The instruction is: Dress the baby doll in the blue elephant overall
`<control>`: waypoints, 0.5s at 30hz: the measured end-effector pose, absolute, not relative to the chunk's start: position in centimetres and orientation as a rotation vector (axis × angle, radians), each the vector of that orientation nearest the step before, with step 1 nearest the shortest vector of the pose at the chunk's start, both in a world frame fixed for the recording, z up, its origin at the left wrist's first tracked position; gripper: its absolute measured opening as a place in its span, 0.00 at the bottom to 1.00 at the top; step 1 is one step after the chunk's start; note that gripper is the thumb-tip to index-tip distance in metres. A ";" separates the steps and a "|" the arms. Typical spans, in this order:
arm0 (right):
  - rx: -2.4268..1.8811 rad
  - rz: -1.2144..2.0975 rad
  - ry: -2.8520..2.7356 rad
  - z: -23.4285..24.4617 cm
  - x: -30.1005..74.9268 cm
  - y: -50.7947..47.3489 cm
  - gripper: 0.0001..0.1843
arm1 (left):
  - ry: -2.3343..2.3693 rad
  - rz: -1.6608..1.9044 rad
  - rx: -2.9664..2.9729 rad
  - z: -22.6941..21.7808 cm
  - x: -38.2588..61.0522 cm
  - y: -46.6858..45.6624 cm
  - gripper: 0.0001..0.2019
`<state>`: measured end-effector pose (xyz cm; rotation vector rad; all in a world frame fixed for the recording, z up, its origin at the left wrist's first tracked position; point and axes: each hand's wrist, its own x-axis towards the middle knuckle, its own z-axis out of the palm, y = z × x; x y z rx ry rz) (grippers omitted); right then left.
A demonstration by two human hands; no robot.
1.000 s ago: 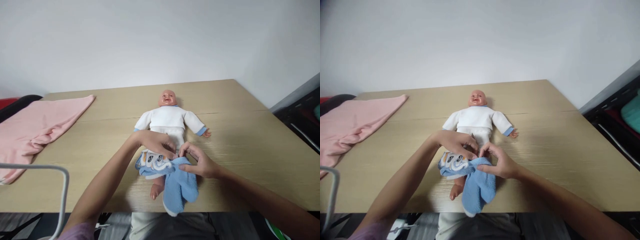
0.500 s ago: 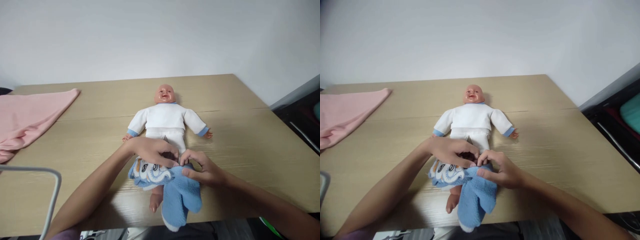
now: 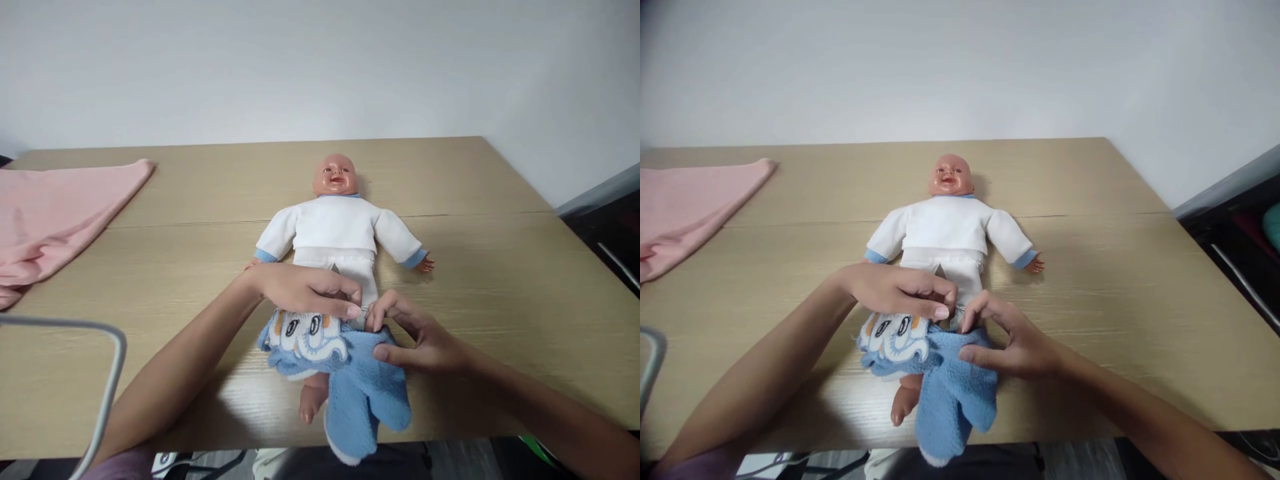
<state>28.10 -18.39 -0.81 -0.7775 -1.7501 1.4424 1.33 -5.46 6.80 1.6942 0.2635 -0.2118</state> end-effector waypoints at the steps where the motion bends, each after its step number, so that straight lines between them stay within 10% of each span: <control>1: -0.783 1.463 -1.725 -0.9 28.1 -18.4 0.18 | 0.263 -0.192 1.650 6.8 1.4 -5.5 0.15; 15: -0.791 1.791 -1.509 0.6 27.8 -17.9 0.18 | 0.256 0.150 1.582 7.3 1.4 -6.3 0.11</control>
